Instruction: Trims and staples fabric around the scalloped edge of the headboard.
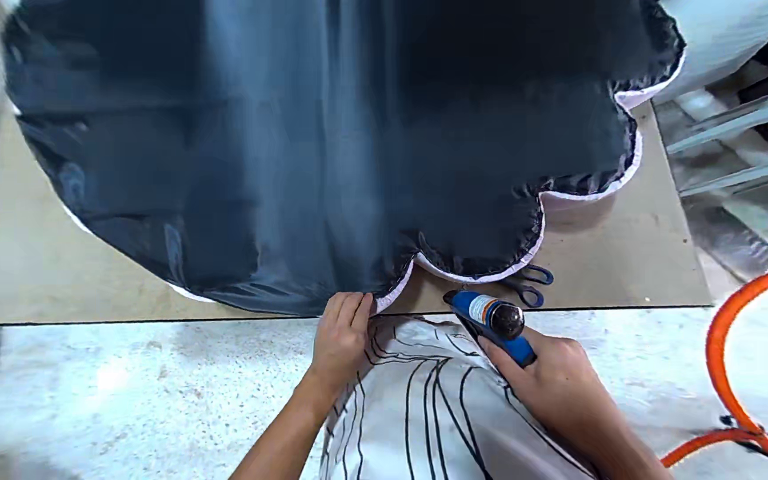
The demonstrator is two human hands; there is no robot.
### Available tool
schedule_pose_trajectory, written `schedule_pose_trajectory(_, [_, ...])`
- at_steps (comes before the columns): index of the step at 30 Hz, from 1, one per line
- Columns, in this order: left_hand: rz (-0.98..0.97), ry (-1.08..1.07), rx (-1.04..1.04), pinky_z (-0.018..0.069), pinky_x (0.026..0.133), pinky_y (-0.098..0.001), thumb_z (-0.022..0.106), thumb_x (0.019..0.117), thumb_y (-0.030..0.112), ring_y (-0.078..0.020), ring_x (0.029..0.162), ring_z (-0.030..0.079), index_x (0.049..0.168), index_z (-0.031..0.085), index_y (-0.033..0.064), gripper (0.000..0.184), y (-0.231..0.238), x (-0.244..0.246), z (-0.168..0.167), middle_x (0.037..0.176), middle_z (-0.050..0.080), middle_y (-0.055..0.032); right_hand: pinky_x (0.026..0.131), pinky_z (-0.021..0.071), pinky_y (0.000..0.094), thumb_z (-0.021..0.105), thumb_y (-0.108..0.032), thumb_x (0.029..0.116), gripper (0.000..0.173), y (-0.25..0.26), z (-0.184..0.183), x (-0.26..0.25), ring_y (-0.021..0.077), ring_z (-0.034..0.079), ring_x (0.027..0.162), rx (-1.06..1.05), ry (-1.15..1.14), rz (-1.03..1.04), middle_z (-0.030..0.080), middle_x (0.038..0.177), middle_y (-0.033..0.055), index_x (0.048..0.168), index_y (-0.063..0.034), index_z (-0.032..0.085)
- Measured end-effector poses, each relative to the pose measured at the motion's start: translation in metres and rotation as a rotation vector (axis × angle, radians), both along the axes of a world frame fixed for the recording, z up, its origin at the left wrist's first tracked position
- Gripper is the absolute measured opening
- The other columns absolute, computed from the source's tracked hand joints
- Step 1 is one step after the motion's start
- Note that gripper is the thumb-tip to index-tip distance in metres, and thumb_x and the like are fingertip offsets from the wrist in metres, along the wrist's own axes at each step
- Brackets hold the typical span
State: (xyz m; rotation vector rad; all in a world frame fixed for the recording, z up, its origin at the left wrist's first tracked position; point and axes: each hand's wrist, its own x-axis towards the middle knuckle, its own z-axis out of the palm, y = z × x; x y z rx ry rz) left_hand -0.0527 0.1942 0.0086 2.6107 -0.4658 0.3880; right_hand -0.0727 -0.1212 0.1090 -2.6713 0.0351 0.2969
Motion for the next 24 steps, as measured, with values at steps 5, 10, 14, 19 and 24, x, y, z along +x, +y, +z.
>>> schedule_pose_trajectory(5, [0.065,-0.005,-0.011,0.0539,0.104,-0.0392,0.066,0.0985,0.016,-0.0204,0.117,0.065,0.117,0.076,0.0127,0.021,-0.01,-0.012,-0.004,0.117,0.072,-0.0037,0.044,0.0478,0.0367,0.054,-0.059,0.0919,0.041,-0.014,-0.014,-0.015,0.0086,0.058,0.051,0.051,-0.003,0.021,0.056,0.057,-0.0069,0.081,-0.0221,0.067])
schedule_pose_trajectory(10, [0.127,0.25,-0.149,0.0611,0.091,-0.0324,0.07,0.0977,0.02,-0.0113,0.104,0.07,0.113,0.078,0.0131,0.018,0.001,0.005,0.032,0.113,0.072,-0.0026,0.044,0.0474,0.036,0.054,-0.062,0.0917,0.042,-0.034,-0.022,-0.02,0.0084,0.057,0.05,0.1,0.079,0.064,0.056,0.057,-0.0082,0.083,-0.0235,0.069])
schedule_pose_trajectory(14, [0.052,0.314,-0.121,0.0593,0.09,-0.028,0.08,0.0896,0.031,-0.0092,0.101,0.069,0.107,0.08,0.0135,0.024,0.006,0.017,0.033,0.109,0.073,-0.0015,0.043,0.0461,0.0358,0.058,-0.054,0.0903,0.034,-0.042,-0.028,-0.018,0.0086,0.055,0.048,0.157,0.089,0.112,0.054,0.056,-0.0084,0.082,-0.022,0.068])
schedule_pose_trajectory(19, [0.058,0.245,-0.101,0.0587,0.091,-0.0279,0.081,0.0894,0.032,-0.0095,0.103,0.068,0.107,0.081,0.014,0.025,-0.007,0.016,0.027,0.108,0.073,-0.0015,0.042,0.0444,0.0332,0.059,-0.051,0.0893,0.03,-0.051,-0.031,-0.023,0.0071,0.053,0.047,0.151,0.035,0.093,0.051,0.056,-0.0097,0.081,-0.023,0.065])
schedule_pose_trajectory(24, [0.047,0.064,0.047,0.0573,0.092,-0.0371,0.069,0.099,0.019,-0.0221,0.102,0.068,0.106,0.078,0.009,0.016,-0.017,0.006,0.012,0.106,0.072,-0.0084,0.041,0.0434,0.0312,0.057,-0.053,0.0899,0.032,-0.053,-0.031,-0.029,0.0049,0.052,0.047,0.153,0.048,0.058,0.051,0.055,-0.0107,0.081,-0.0237,0.067])
